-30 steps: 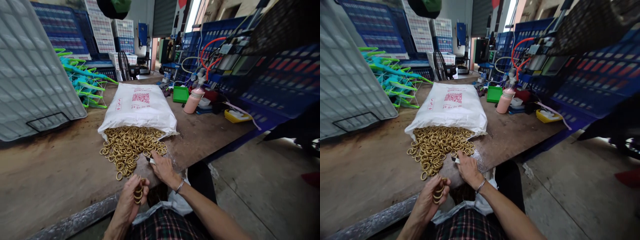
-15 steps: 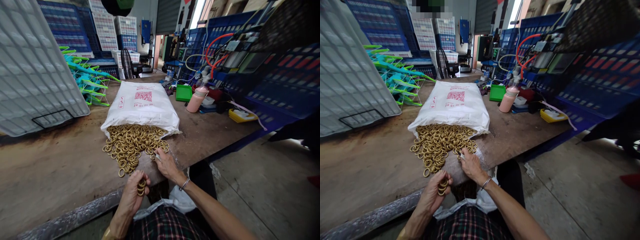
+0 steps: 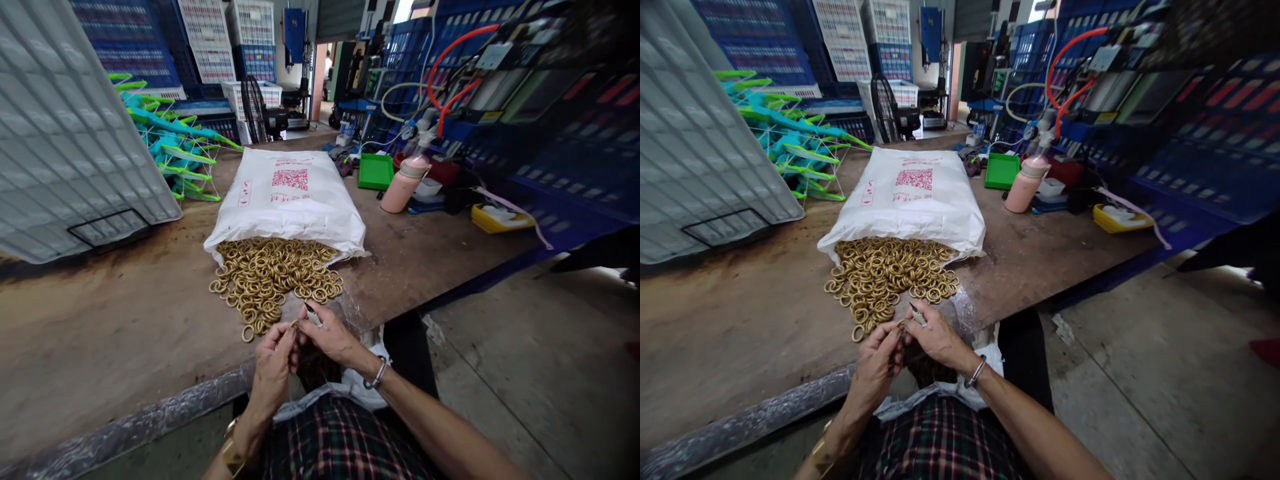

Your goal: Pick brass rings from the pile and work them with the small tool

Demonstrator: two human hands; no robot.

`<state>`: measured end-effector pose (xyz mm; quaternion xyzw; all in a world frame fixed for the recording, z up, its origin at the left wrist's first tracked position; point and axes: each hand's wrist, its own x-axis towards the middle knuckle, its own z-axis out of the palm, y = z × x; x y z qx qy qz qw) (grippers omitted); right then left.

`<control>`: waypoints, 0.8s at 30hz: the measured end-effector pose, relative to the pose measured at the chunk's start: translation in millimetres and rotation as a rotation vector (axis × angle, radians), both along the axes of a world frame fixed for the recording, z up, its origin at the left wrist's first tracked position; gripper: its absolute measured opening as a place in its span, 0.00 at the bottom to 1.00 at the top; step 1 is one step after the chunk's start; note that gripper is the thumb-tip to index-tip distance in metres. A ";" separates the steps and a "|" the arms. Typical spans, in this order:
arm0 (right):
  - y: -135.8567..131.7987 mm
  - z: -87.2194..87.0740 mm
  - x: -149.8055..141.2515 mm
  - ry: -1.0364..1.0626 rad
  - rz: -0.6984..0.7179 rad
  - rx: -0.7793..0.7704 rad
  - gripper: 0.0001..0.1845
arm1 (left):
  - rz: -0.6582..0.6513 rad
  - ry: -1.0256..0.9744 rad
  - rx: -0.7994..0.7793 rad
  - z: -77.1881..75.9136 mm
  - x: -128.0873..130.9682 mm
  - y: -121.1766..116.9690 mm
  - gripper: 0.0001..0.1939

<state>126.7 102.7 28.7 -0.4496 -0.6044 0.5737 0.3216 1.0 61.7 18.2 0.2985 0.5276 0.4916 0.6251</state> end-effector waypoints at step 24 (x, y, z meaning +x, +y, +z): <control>-0.7 -7.7 8.1 -0.541 0.088 0.309 0.08 | -0.071 -0.148 -0.047 -0.2 -2.4 -0.9 0.16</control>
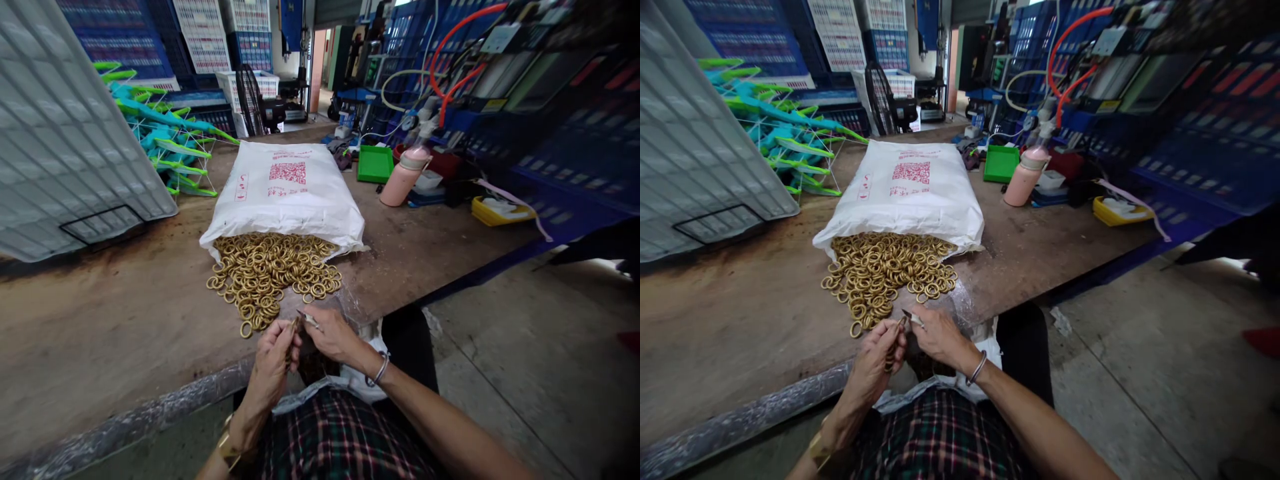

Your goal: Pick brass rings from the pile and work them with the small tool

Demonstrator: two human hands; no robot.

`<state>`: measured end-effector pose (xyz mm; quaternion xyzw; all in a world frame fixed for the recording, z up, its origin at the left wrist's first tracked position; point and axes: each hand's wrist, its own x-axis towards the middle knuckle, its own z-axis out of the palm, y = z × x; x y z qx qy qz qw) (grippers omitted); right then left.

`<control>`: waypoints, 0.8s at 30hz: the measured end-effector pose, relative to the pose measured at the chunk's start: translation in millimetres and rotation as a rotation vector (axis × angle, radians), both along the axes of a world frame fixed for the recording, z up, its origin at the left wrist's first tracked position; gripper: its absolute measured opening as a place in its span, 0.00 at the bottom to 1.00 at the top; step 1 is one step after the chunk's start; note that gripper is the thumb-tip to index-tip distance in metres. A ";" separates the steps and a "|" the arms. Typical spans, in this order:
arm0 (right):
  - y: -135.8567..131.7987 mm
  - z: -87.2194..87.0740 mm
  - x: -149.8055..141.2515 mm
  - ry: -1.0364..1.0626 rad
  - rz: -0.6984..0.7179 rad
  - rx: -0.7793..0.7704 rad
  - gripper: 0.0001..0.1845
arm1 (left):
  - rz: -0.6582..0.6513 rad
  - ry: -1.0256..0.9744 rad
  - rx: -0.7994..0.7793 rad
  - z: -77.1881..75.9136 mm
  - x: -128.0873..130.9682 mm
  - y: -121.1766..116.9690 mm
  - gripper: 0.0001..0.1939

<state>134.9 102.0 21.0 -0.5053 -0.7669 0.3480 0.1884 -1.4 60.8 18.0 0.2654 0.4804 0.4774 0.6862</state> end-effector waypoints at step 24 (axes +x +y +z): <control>-3.9 10.2 1.9 -0.422 0.212 0.034 0.12 | -0.023 0.259 0.122 -8.4 3.2 -6.2 0.18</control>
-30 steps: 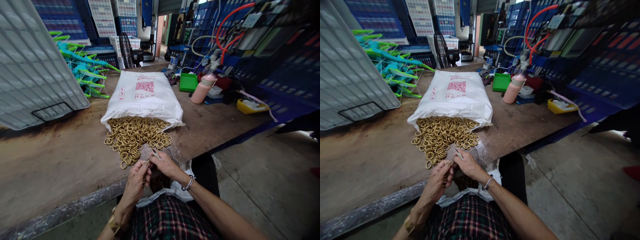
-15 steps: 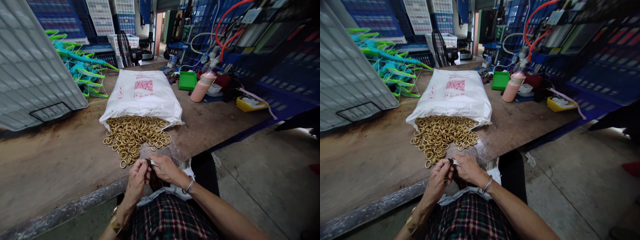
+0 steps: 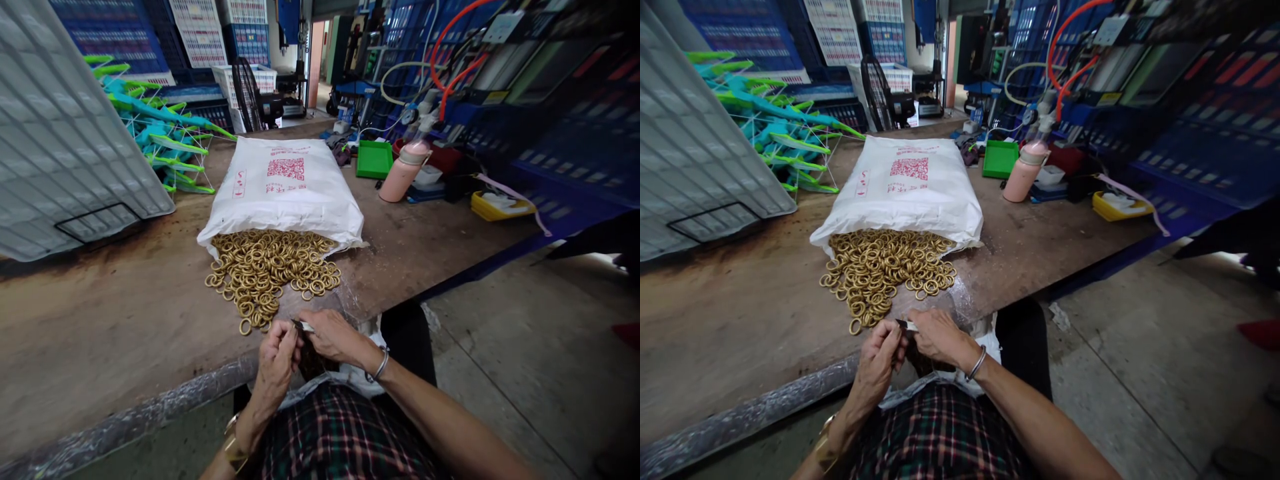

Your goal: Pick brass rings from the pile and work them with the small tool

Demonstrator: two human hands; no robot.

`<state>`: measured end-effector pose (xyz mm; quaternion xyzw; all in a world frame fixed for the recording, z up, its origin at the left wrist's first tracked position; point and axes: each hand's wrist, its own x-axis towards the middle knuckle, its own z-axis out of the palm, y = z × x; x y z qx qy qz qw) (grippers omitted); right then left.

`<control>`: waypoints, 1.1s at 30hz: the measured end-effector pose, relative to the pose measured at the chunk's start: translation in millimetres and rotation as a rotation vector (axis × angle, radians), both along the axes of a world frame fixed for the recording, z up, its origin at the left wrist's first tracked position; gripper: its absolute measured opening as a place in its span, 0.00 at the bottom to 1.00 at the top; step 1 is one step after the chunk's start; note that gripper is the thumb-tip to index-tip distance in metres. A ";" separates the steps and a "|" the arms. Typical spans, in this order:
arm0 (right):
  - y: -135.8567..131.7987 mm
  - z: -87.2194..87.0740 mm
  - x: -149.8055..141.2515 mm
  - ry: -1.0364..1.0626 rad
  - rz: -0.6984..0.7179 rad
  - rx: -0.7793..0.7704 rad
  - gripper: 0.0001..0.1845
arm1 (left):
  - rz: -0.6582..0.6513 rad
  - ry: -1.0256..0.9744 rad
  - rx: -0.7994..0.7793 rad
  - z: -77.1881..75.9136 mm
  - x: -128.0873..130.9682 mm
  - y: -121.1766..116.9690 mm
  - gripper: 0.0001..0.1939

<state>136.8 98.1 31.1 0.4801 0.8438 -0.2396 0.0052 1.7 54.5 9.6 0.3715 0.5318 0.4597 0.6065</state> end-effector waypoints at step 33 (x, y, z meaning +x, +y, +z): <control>21.6 -24.4 -4.0 -0.055 -0.357 0.216 0.11 | 0.127 -0.730 -0.327 15.0 -16.4 3.9 0.14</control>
